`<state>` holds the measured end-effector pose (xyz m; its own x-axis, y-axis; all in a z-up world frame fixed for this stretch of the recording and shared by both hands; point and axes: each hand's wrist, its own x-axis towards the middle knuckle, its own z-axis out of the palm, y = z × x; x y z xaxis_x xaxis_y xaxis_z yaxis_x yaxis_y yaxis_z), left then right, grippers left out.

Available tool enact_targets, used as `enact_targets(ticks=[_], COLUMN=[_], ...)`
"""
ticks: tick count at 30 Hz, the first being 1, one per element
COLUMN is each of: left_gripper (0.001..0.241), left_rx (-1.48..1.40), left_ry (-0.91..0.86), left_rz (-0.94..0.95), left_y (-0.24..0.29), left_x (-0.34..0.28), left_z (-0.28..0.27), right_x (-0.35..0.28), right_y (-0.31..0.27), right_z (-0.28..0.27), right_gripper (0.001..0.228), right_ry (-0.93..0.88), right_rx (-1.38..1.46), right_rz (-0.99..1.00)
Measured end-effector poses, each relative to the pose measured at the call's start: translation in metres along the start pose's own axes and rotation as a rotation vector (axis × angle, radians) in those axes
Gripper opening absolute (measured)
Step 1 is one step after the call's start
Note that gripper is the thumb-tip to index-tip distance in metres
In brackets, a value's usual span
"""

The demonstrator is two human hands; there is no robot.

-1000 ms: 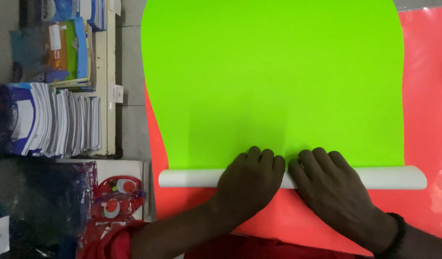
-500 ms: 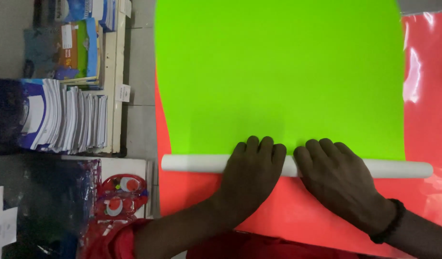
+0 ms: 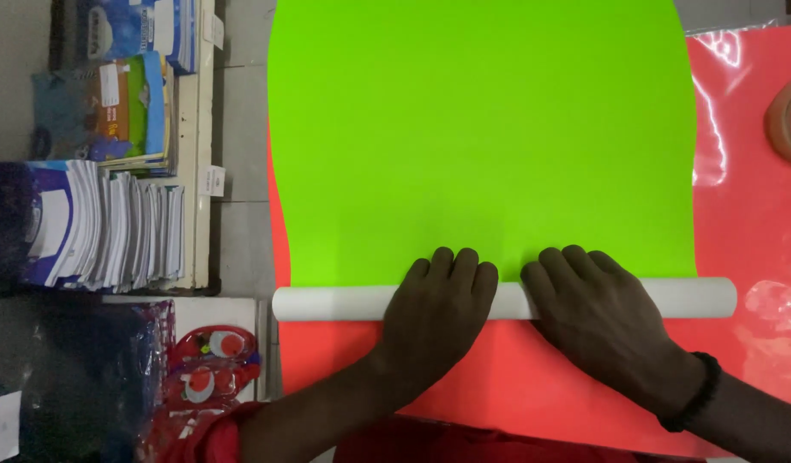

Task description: Rolling a large sheet of green paper into a tube and securing it with masking tape on a counter.

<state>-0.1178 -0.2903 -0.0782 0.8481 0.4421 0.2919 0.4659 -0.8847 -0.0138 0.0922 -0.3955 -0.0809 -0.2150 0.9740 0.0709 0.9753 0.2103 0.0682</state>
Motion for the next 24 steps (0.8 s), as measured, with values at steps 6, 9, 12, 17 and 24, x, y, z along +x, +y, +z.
enact_targets(ticks=[6,9,12,17,24], left_gripper=[0.012,0.014,0.015,0.015,0.017], left_rx=[-0.035,0.013,0.036,-0.081,0.033], left_ry=[-0.184,-0.055,-0.031,-0.265,0.012], left_rz=[-0.047,-0.028,-0.003,-0.057,-0.026], left_y=[0.0,0.002,-0.003,-0.005,-0.001], left_x=[0.004,0.005,0.003,0.007,0.006], left_z=[0.006,0.005,0.013,0.002,0.009], right_x=[0.003,0.003,0.008,0.009,0.014], right_y=[-0.005,-0.002,-0.001,-0.002,0.007], right_z=[0.003,0.0,-0.004,-0.004,0.001], right_gripper=[0.003,0.004,0.007,0.012,0.008], right_ry=[0.029,-0.062,-0.022,0.12,-0.005], right_rx=[-0.037,0.007,-0.031,-0.043,0.048], right_rz=[-0.055,-0.035,-0.034,-0.069,-0.153])
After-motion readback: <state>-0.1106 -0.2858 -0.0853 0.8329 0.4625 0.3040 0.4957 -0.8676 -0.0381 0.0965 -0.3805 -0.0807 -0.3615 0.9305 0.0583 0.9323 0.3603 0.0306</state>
